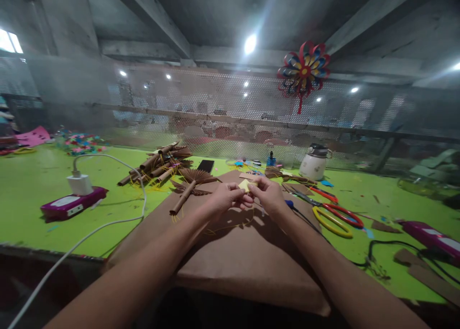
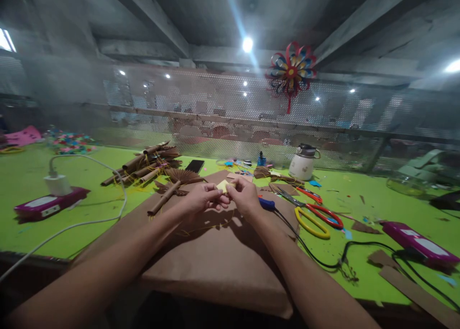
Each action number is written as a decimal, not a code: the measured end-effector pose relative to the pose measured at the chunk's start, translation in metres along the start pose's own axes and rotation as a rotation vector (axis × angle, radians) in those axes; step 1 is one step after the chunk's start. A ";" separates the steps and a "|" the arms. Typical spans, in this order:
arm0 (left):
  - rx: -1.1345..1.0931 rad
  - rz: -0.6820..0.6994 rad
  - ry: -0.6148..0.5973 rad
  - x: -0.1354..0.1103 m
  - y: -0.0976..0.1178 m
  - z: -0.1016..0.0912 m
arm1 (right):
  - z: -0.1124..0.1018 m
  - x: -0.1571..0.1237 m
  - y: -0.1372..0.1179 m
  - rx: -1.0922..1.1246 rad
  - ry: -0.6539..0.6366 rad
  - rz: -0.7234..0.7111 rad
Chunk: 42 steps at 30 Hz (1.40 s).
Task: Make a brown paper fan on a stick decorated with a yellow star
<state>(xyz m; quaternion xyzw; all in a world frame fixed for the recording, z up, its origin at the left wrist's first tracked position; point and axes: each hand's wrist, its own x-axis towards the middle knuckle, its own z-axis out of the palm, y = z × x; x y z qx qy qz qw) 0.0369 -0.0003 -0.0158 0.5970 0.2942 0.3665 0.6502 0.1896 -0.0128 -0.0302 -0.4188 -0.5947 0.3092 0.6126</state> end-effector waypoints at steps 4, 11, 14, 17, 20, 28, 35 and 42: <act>0.018 0.018 0.001 0.000 -0.002 0.001 | 0.000 0.001 0.001 -0.049 0.017 -0.024; 0.036 0.014 -0.011 -0.002 -0.002 0.003 | 0.000 0.001 0.005 -0.113 0.014 -0.063; 0.059 0.029 0.006 -0.002 -0.003 0.004 | 0.001 0.001 0.007 -0.133 0.018 -0.082; 0.056 0.025 0.035 -0.002 -0.004 0.005 | 0.002 0.001 0.007 -0.211 0.036 -0.117; 0.046 0.028 0.037 0.000 -0.006 0.004 | 0.002 0.001 0.010 -0.305 0.076 -0.178; 0.016 0.042 -0.006 -0.003 -0.003 0.007 | 0.001 0.004 0.017 -0.344 0.096 -0.215; 0.015 -0.004 0.050 -0.002 -0.001 0.009 | 0.004 0.001 0.013 -0.306 0.086 -0.198; 0.029 -0.022 0.044 0.003 -0.007 0.002 | 0.005 0.001 0.010 -0.263 0.077 -0.182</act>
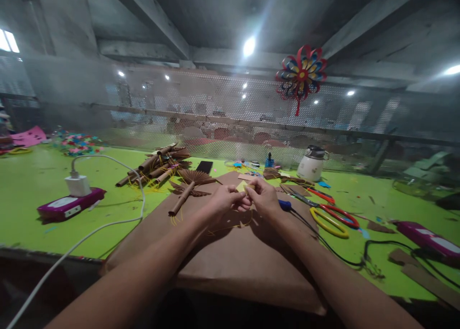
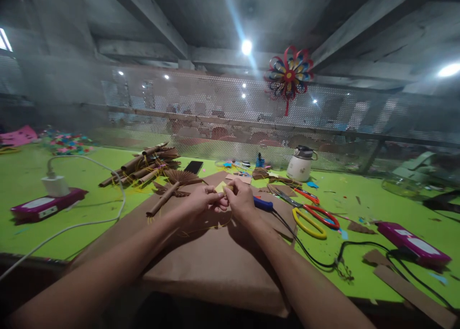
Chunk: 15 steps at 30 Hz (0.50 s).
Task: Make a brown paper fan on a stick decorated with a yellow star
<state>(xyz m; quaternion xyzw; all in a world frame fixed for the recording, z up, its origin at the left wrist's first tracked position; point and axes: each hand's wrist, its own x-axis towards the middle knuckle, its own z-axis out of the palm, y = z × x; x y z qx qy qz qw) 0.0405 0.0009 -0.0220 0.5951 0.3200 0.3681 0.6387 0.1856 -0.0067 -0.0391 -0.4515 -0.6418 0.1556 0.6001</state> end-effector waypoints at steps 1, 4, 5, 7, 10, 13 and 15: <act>-0.005 -0.004 -0.003 0.001 -0.001 -0.001 | 0.000 0.000 0.000 0.011 -0.002 0.007; -0.011 0.009 -0.015 0.002 -0.003 -0.002 | 0.000 0.001 -0.001 0.072 -0.016 0.041; -0.005 0.015 -0.018 0.002 -0.004 -0.002 | 0.001 0.001 -0.002 0.109 -0.023 0.061; 0.012 0.031 -0.018 0.001 -0.003 -0.001 | 0.001 0.001 -0.004 0.192 -0.037 0.109; 0.055 0.050 -0.003 -0.002 0.000 0.002 | 0.000 0.002 -0.008 0.276 -0.045 0.167; 0.109 0.044 0.018 -0.004 0.005 0.005 | -0.001 0.001 -0.010 0.303 -0.046 0.194; 0.129 0.034 0.027 -0.006 0.007 0.006 | -0.001 0.001 -0.010 0.316 -0.047 0.205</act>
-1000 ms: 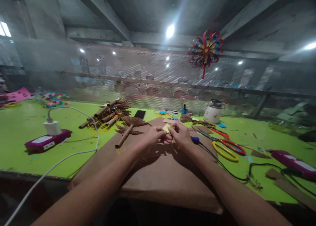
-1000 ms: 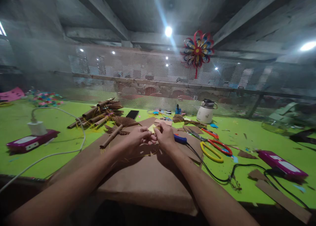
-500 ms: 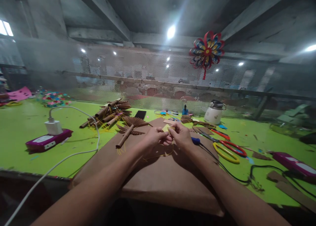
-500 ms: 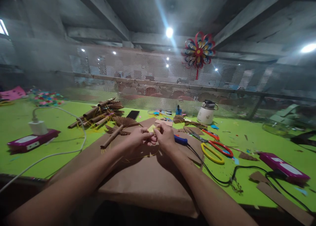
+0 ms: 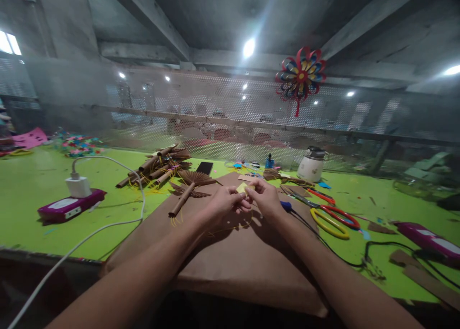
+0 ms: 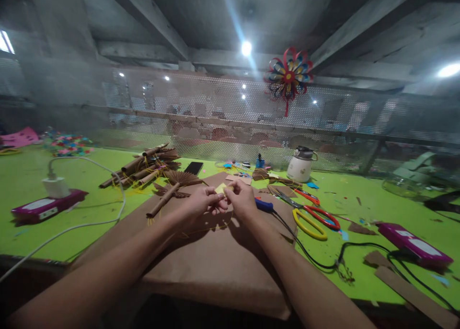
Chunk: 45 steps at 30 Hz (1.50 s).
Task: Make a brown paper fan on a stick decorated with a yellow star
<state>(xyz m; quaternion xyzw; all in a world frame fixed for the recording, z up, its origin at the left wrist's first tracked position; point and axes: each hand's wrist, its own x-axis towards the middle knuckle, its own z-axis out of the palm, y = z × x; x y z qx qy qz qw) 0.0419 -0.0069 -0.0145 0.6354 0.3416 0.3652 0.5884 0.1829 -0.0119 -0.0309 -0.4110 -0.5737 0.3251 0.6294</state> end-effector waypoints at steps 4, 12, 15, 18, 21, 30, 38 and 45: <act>0.016 0.006 -0.003 -0.002 0.002 0.000 | 0.000 -0.001 0.001 0.027 -0.001 0.029; -0.049 0.057 -0.058 0.001 -0.007 -0.004 | -0.006 0.000 0.000 0.159 -0.069 0.167; -0.095 0.042 -0.072 0.003 -0.009 -0.005 | -0.012 -0.001 -0.002 0.203 -0.231 0.259; -0.111 0.027 -0.072 0.001 -0.006 -0.006 | -0.016 -0.001 -0.002 0.188 -0.331 0.275; -0.143 0.024 -0.103 -0.001 -0.004 -0.007 | -0.017 0.000 -0.002 0.129 -0.272 0.241; -0.140 0.041 -0.099 0.001 -0.004 -0.009 | -0.010 -0.001 -0.006 -0.114 -0.142 -0.006; -0.088 0.041 -0.051 -0.002 0.002 -0.006 | -0.009 0.000 -0.003 0.036 -0.091 -0.003; -0.080 0.036 -0.036 0.004 -0.004 -0.007 | -0.011 0.000 -0.008 -0.043 -0.142 -0.010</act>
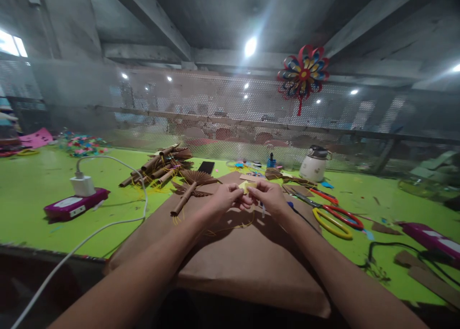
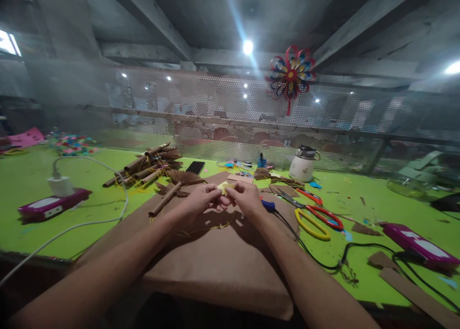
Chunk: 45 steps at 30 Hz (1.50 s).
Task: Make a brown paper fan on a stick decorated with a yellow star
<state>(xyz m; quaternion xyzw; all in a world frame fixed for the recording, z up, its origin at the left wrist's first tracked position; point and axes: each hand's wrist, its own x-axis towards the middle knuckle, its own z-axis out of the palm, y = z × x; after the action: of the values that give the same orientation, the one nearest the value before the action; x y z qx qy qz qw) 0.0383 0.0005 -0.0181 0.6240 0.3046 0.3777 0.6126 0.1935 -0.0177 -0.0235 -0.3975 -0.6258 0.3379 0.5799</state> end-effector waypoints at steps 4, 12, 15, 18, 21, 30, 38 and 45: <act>0.007 0.022 -0.015 0.001 -0.002 0.001 | 0.002 0.000 0.000 -0.017 0.028 0.017; 0.061 0.081 -0.019 -0.005 0.003 0.006 | 0.006 0.000 0.007 -0.043 0.099 0.017; 0.055 0.068 -0.016 -0.006 0.004 0.006 | 0.005 0.000 0.008 -0.063 0.097 0.017; -0.026 0.014 -0.043 -0.007 0.004 0.006 | 0.005 0.001 0.009 -0.071 0.107 0.028; -0.073 -0.023 -0.037 -0.006 0.003 0.004 | 0.005 0.001 0.011 -0.094 0.132 0.004; -0.031 -0.047 -0.011 -0.003 -0.002 0.003 | 0.006 0.001 0.011 -0.095 0.130 -0.011; 0.004 -0.014 0.017 -0.003 -0.003 0.004 | 0.006 -0.001 0.007 -0.063 0.119 0.093; -0.002 -0.003 -0.021 -0.007 0.003 0.004 | 0.000 -0.002 0.001 0.328 0.025 0.233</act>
<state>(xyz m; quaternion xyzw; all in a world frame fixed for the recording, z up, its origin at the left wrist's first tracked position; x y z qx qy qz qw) 0.0376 -0.0075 -0.0160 0.6269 0.2988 0.3704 0.6169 0.1940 -0.0189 -0.0247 -0.3716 -0.5050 0.4949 0.6016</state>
